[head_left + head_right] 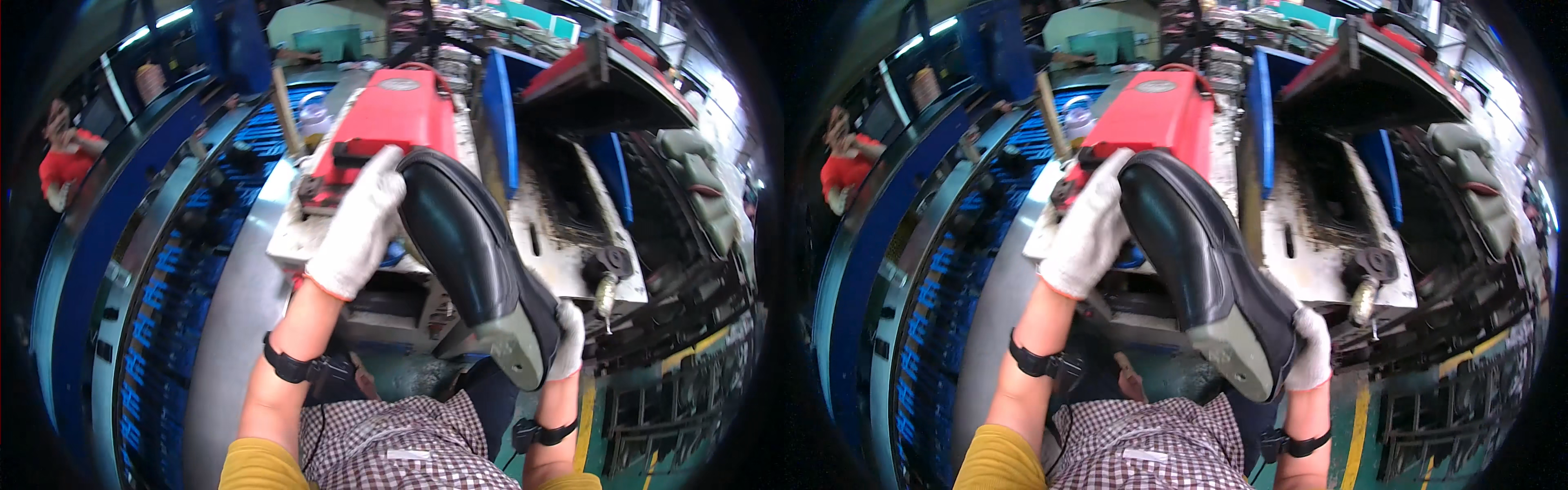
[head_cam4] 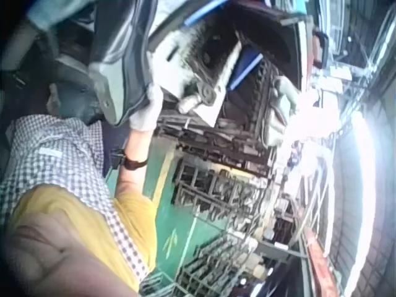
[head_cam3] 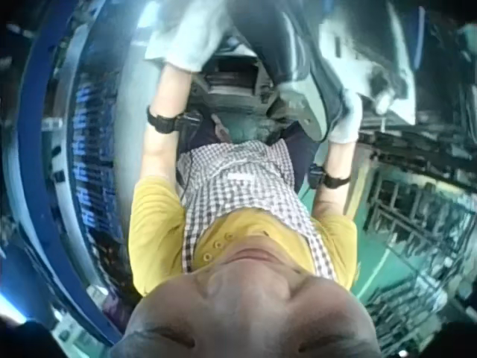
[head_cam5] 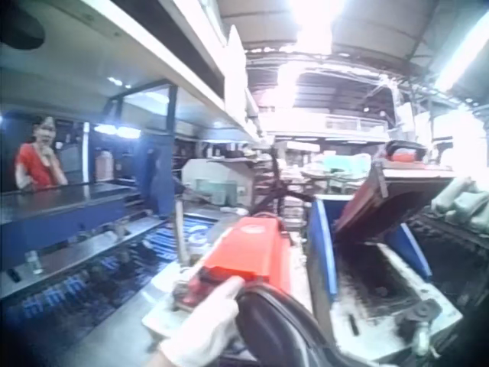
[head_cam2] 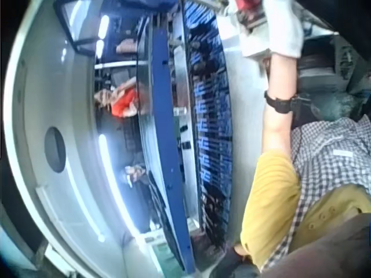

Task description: The recorder is operating a machine to press soles onto shoes and placing finished items on a conveyor.

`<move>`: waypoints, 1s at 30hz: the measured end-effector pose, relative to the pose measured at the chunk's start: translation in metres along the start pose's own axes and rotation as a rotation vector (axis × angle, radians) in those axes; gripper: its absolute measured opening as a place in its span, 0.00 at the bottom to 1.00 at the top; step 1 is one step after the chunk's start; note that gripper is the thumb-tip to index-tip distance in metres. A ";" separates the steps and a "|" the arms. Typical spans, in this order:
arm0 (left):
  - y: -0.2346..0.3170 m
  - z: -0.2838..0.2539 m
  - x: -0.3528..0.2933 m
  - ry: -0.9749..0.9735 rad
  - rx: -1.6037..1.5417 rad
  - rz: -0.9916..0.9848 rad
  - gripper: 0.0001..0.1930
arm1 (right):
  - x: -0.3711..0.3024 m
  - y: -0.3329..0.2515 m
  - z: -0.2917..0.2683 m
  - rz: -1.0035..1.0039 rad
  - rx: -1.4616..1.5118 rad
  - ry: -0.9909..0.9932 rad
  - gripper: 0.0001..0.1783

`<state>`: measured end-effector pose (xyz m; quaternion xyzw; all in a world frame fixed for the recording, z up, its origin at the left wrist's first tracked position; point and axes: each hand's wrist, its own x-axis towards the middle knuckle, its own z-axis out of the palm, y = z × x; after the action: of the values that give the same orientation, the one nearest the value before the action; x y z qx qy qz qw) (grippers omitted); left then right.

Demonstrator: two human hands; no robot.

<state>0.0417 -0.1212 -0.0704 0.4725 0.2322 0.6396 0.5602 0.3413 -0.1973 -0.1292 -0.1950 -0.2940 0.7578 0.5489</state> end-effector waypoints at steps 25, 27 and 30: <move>0.025 -0.084 -0.183 0.171 0.314 0.129 0.47 | -0.007 0.225 -0.043 0.781 0.464 0.047 0.49; 0.026 -0.090 -0.184 0.184 0.359 0.137 0.46 | -0.004 0.220 -0.016 0.670 -0.609 -0.164 0.49; 0.030 -0.094 -0.189 0.205 0.392 0.134 0.45 | 0.001 0.217 0.015 0.697 -0.585 -0.154 0.51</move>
<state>-0.0681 -0.2838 -0.1527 0.5191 0.3759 0.6628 0.3872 0.1759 -0.2484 -0.2616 -0.3720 -0.4525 0.7945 0.1599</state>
